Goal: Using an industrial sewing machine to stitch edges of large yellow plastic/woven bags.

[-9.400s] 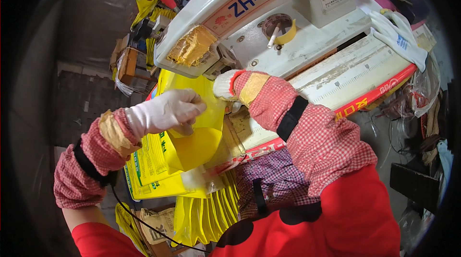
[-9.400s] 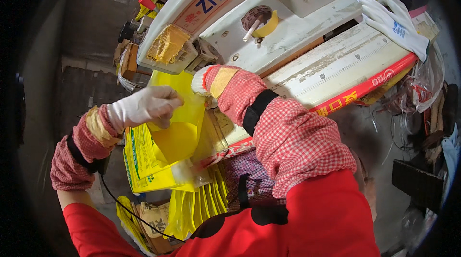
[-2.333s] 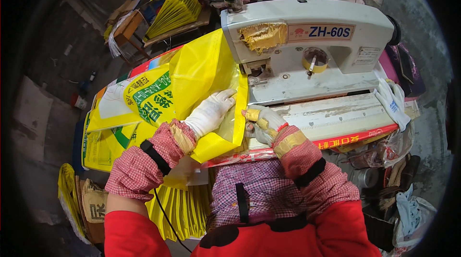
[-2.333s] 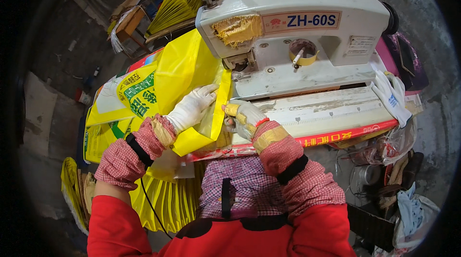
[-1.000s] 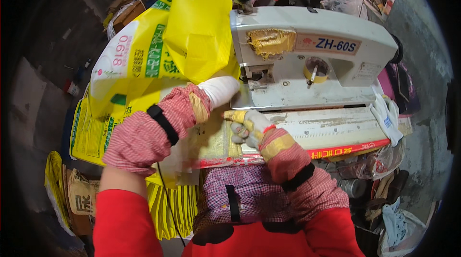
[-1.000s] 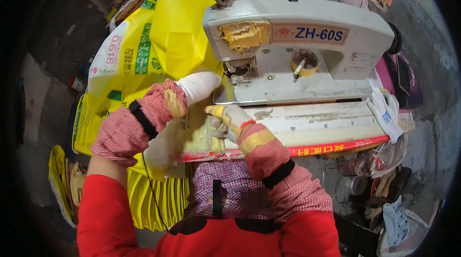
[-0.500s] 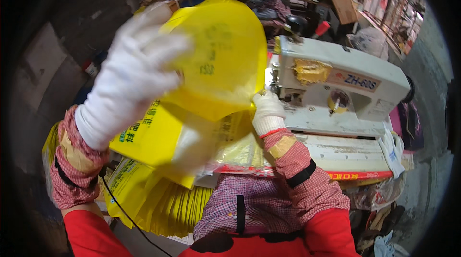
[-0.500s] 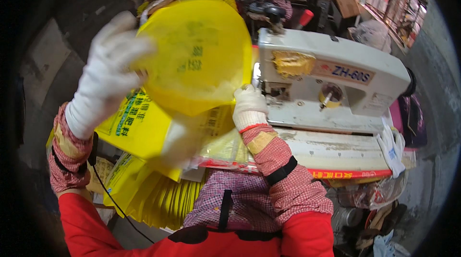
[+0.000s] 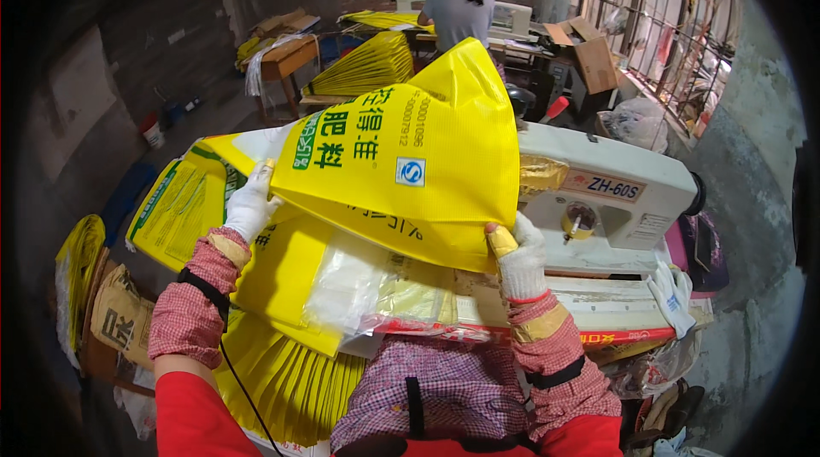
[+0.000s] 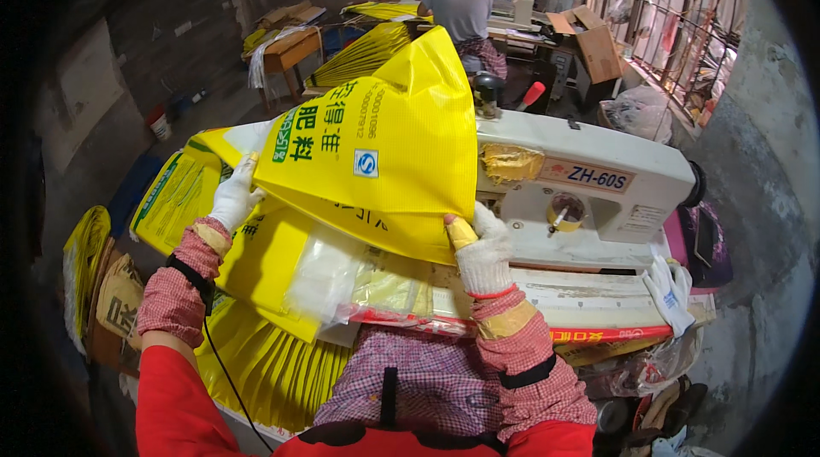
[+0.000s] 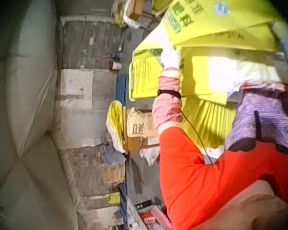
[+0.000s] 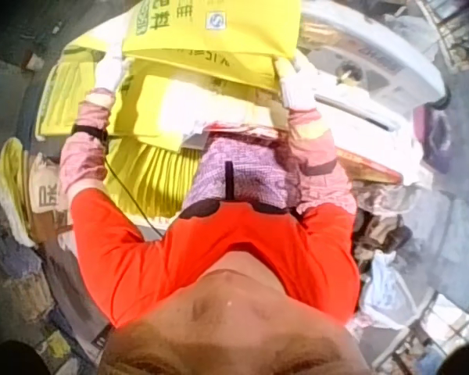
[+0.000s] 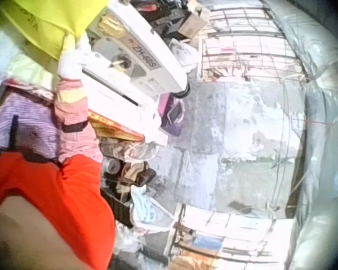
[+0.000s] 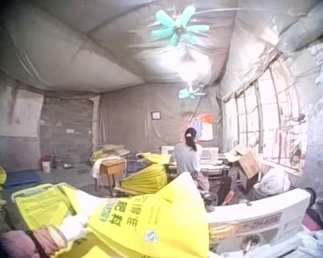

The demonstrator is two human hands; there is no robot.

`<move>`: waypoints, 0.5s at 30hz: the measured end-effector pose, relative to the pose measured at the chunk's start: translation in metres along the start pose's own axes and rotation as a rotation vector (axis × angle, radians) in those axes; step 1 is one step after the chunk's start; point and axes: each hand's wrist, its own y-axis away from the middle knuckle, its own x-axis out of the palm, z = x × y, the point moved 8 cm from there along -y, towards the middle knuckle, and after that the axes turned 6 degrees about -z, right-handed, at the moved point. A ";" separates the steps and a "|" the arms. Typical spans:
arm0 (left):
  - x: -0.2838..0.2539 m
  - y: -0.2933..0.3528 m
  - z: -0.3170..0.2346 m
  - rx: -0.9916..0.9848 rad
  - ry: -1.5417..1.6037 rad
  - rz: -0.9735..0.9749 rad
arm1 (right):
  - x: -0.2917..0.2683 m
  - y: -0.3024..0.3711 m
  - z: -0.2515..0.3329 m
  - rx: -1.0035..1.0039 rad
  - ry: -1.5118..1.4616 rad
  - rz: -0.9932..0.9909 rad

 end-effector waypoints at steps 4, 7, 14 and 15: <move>0.013 -0.027 0.000 0.038 0.004 -0.083 | -0.018 0.013 -0.006 0.006 0.110 -0.020; 0.018 -0.056 0.003 0.114 -0.163 0.023 | -0.011 0.017 -0.007 -0.154 0.193 -0.011; -0.141 -0.072 -0.056 0.444 -0.289 -0.694 | -0.031 0.002 -0.028 -0.040 0.094 -0.205; -0.160 -0.063 -0.063 0.414 -0.288 -0.703 | -0.034 0.000 -0.027 -0.040 0.095 -0.219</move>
